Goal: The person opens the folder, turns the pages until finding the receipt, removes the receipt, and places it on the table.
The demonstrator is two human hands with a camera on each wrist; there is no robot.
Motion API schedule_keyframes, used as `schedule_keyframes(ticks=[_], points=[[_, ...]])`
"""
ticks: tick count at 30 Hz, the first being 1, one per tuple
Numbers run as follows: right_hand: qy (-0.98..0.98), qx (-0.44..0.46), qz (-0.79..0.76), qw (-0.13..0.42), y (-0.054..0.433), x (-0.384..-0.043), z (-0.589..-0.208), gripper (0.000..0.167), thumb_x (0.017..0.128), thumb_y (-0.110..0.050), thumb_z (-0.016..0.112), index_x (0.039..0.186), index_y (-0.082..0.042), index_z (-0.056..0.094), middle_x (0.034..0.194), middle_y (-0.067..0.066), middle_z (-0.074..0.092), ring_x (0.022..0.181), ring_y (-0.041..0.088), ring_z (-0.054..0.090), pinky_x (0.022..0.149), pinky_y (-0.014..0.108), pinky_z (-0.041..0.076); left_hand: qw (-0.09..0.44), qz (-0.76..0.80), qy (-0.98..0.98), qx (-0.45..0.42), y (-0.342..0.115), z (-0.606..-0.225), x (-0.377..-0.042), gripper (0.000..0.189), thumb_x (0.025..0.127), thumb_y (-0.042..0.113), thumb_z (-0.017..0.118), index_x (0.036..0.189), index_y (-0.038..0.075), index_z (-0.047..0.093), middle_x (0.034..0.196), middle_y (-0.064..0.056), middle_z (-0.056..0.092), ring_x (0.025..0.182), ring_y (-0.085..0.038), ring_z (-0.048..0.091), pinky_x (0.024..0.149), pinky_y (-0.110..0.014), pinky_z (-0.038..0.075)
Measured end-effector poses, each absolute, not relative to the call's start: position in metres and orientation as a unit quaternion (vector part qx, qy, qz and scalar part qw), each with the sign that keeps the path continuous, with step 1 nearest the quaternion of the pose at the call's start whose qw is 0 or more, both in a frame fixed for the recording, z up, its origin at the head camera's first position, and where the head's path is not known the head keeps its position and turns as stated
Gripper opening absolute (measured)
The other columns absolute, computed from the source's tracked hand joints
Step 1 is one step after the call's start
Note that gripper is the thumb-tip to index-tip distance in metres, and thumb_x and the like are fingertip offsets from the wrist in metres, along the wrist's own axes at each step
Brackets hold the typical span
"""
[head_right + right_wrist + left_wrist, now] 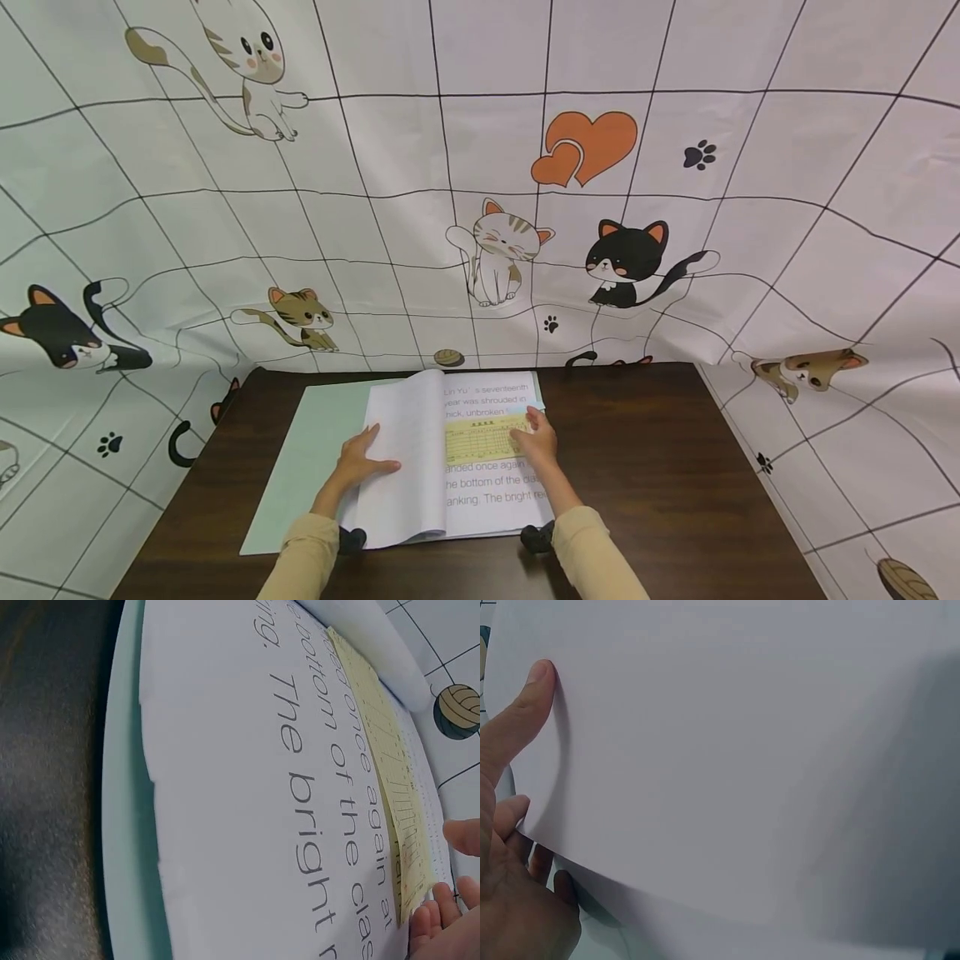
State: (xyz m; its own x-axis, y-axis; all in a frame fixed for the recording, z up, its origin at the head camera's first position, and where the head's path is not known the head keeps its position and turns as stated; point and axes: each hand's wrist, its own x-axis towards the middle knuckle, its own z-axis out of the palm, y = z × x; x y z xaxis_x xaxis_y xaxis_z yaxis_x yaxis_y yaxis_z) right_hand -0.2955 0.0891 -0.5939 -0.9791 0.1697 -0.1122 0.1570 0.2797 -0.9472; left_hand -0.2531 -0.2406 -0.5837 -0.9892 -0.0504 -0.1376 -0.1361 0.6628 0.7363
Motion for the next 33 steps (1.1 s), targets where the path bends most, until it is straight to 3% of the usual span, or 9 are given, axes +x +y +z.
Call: schedule_keyframes(ticks=[13, 18, 33], points=[[-0.825, -0.089, 0.557, -0.026, 0.098, -0.306, -0.598, 0.069, 0.082, -0.009, 0.07, 0.144, 0.002, 0.041, 0.145, 0.023, 0.048, 0.123, 0.036, 0.048, 0.104, 0.047, 0.042, 0.057, 0.417, 0.906, -0.047, -0.241, -0.581, -0.254, 0.103, 0.07, 0.024, 0.087, 0.152, 0.0, 0.028, 0.159, -0.024, 0.023, 0.143, -0.043, 0.02, 0.114, -0.065, 0.02], [-0.839, -0.097, 0.535, -0.033, 0.097, -0.305, -0.597, 0.076, 0.077, -0.009, 0.073, 0.146, -0.003, 0.041, 0.136, 0.027, 0.049, 0.118, 0.037, 0.048, 0.096, 0.047, 0.046, 0.069, 0.418, 0.905, -0.043, -0.241, -0.583, -0.252, 0.106, 0.069, 0.022, 0.087, 0.152, 0.0, 0.026, 0.16, -0.023, 0.022, 0.143, -0.044, 0.018, 0.114, -0.067, 0.02], [-0.878, -0.06, 0.475, -0.019, 0.092, -0.3, -0.605, 0.078, 0.075, -0.009, 0.074, 0.146, -0.006, 0.043, 0.145, 0.02, 0.045, 0.118, 0.037, 0.046, 0.098, 0.051, 0.044, 0.07, 0.42, 0.904, -0.038, -0.246, -0.588, -0.247, 0.108, 0.069, 0.022, 0.087, 0.153, -0.001, 0.023, 0.161, -0.024, 0.019, 0.144, -0.044, 0.015, 0.114, -0.067, 0.019]])
